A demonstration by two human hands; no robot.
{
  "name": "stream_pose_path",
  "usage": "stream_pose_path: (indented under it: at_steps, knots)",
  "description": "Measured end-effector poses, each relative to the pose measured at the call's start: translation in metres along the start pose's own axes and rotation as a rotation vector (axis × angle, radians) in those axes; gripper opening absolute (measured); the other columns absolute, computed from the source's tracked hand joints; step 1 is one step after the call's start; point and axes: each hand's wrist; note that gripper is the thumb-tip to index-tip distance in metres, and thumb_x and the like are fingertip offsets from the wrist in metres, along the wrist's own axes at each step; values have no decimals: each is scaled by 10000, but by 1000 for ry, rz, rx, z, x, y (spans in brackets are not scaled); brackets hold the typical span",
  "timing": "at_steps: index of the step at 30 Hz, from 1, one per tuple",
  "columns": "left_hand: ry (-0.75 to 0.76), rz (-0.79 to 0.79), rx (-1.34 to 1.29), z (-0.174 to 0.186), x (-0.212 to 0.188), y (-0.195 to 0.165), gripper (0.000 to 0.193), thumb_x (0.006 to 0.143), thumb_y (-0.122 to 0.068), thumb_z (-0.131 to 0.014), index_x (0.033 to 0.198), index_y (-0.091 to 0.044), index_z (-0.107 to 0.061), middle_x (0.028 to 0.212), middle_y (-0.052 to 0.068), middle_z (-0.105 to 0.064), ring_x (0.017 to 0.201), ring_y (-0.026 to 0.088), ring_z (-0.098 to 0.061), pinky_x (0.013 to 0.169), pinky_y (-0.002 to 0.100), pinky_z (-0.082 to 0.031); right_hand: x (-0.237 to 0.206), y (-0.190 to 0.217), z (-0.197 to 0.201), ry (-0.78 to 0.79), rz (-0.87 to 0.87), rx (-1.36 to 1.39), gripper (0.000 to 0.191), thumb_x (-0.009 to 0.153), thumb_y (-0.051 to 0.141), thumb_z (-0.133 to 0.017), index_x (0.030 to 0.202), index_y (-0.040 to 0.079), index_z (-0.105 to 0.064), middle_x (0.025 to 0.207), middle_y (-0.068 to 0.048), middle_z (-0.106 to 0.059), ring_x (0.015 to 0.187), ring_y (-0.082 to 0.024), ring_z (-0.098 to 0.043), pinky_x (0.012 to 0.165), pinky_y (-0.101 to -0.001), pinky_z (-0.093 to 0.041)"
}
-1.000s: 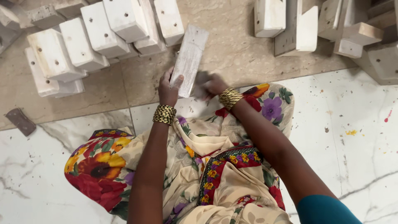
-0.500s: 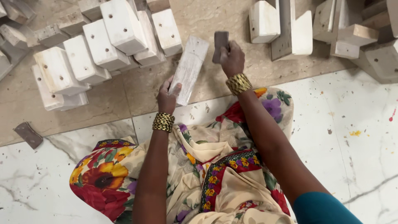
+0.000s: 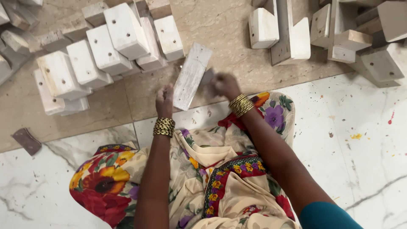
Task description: The person sits on the floor and sands white rectangular blocks one at a time using a small abrasive pad, rubbing the surfaces and edges, then sets each finished block aside with a group of completed blocks.
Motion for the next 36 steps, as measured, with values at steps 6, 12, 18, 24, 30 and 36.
stream_pose_path:
  at_steps: [6, 12, 18, 24, 30, 36]
  knots:
    - [32, -224, 470, 1, -35, -14, 885, 679, -465, -956, 1284, 20, -530, 1287, 224, -590, 1160, 352, -625, 998, 416, -523, 16, 6, 14, -369, 278, 167, 150, 955, 139, -661, 902, 1, -682, 785, -110, -716, 702, -157, -651, 642, -334, -540]
    - [-3, -769, 833, -27, -70, -20, 746, 681, -283, -899, 1293, -35, -553, 1438, 179, -513, 1348, 339, -486, 1123, 553, -381, 19, -10, -8, -646, 317, 80, 156, 965, 149, -633, 917, 2, -652, 836, -89, -674, 761, -176, -625, 700, -357, -503]
    - [-125, -891, 977, -38, -74, -25, 715, 767, -266, -903, 1332, -163, -478, 1489, 173, -464, 1410, 350, -422, 1134, 585, -301, 17, -7, 9, -483, 154, 153, 183, 930, 186, -693, 897, 6, -681, 823, -140, -717, 772, -236, -676, 716, -378, -532]
    - [143, -344, 482, -6, -45, -4, 1354, 460, -434, -1013, 1486, 26, -259, 1409, 317, -452, 1291, 454, -457, 1087, 516, -380, 13, 19, 27, -781, 518, -522, 152, 954, 152, -672, 1064, 51, -702, 1028, -188, -677, 829, -362, -667, 686, -478, -550]
    - [173, -534, 507, -15, -16, 45, 1005, 737, -391, -986, 1453, -41, -374, 1370, 193, -617, 1261, 319, -640, 1115, 389, -519, -61, 18, -66, -185, 1002, -595, 294, 900, 84, -630, 1189, 131, -659, 1002, -113, -632, 880, -285, -651, 644, -403, -560]
    - [237, -265, 301, -4, -24, 38, 1206, 572, -418, -981, 1462, 9, -287, 1350, 229, -580, 1206, 328, -629, 1028, 409, -531, -30, 17, -72, -314, 965, -613, 454, 835, 60, -645, 1278, 142, -703, 921, -79, -632, 676, -239, -637, 493, -364, -525]
Point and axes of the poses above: each hand's wrist, its own x-axis towards the middle knuckle, its own z-axis out of the back of the hand, y = z × x
